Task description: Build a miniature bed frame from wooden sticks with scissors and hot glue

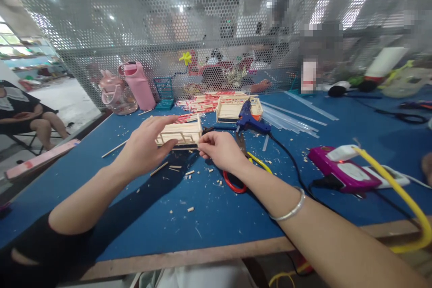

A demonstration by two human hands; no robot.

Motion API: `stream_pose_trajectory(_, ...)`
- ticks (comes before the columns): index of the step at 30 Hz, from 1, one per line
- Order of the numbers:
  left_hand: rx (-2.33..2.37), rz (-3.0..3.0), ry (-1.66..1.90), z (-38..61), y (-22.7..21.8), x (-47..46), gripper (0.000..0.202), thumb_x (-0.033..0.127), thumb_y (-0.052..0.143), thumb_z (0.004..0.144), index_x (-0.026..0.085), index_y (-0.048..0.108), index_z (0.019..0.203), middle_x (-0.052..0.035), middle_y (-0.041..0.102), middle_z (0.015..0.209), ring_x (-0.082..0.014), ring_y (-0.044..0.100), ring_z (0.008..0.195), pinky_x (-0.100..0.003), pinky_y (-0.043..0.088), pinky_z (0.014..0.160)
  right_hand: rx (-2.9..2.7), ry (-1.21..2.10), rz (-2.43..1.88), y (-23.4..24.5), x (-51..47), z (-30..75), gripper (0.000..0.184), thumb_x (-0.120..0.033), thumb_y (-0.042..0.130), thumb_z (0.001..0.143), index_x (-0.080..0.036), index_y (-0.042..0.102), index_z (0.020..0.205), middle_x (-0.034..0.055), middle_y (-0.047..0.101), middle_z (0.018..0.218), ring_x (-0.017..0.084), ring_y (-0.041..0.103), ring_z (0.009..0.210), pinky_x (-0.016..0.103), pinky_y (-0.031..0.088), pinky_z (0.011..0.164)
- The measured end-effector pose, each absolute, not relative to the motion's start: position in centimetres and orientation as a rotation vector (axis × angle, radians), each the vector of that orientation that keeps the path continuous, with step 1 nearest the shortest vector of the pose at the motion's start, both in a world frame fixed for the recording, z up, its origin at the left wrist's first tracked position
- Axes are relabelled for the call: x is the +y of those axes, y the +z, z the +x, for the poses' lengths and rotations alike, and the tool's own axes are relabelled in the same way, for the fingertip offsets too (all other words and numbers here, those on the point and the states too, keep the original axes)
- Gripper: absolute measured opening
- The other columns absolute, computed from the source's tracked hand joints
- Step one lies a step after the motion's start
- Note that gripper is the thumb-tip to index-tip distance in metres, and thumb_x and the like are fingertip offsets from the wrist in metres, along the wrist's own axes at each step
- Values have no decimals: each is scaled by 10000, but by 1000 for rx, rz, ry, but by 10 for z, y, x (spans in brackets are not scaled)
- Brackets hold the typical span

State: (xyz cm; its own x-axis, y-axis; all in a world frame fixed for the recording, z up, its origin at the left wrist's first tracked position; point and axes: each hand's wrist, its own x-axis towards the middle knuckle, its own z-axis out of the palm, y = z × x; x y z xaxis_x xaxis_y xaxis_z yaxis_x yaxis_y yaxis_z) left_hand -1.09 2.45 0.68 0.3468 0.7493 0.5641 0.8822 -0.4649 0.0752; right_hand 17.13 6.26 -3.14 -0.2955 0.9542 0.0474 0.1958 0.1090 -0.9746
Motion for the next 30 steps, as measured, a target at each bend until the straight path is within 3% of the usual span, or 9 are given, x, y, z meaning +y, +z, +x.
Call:
stream_pose_trajectory(4,-1617,-2595,-591,-2,20,45,604,100,515,748,157,405,1339,-79,629,1209,-219,577,1105,-366,452,927,-1365,1430,-1064,-31,63,168,133,-53,612,721,-163,582,652,-48,611,529,60,568,492,188,478,534)
stream_pose_trajectory(7,-1541,-2675,-557,5,25,51,661,74,524,700,136,395,1345,-90,632,1188,-214,580,1086,-342,457,908,-1252,1513,-993,-34,63,166,104,-92,663,696,-157,587,666,-43,629,542,52,575,497,178,484,535)
stream_pose_trajectory(9,-1430,-2627,-612,9,27,50,573,96,550,702,134,479,1270,-91,643,1140,-219,575,1066,-349,449,903,-1182,1572,-905,-36,63,166,134,-154,723,656,-157,590,665,-44,633,557,50,583,516,173,491,547)
stream_pose_trajectory(13,-1341,-2526,-613,15,28,43,182,180,510,807,162,666,899,-58,686,843,-209,608,864,-330,455,763,-1138,1621,-710,-37,61,169,315,-315,826,537,-165,597,693,-44,640,601,61,606,572,184,508,571)
stream_pose_trajectory(18,-1321,-2637,-644,14,23,32,180,216,522,829,164,692,797,-39,691,740,-157,599,686,-265,411,619,-1179,1573,-629,-36,58,173,416,-355,844,520,-186,532,738,-65,628,581,68,605,542,199,512,557)
stream_pose_trajectory(24,-1820,-2613,-1175,19,7,16,162,261,595,800,181,721,737,-4,705,656,-117,567,552,-224,397,520,-1179,1621,-611,-35,55,174,409,-310,841,536,-186,555,801,-69,628,622,64,600,558,207,512,581)
stream_pose_trajectory(27,-2089,-2542,-1616,25,-4,14,161,292,630,776,172,732,741,-17,731,696,-138,621,611,-230,464,573,-1213,1634,-668,-34,52,175,394,-331,844,509,-176,605,780,-56,627,635,63,575,566,207,490,570)
stream_pose_trajectory(30,-2127,-2537,-1791,28,-14,13,180,326,639,770,183,747,792,-25,748,756,-166,652,682,-261,501,643,-1311,1557,-773,-33,51,176,337,-375,824,524,-168,637,713,-53,602,598,58,509,515,214,435,520)
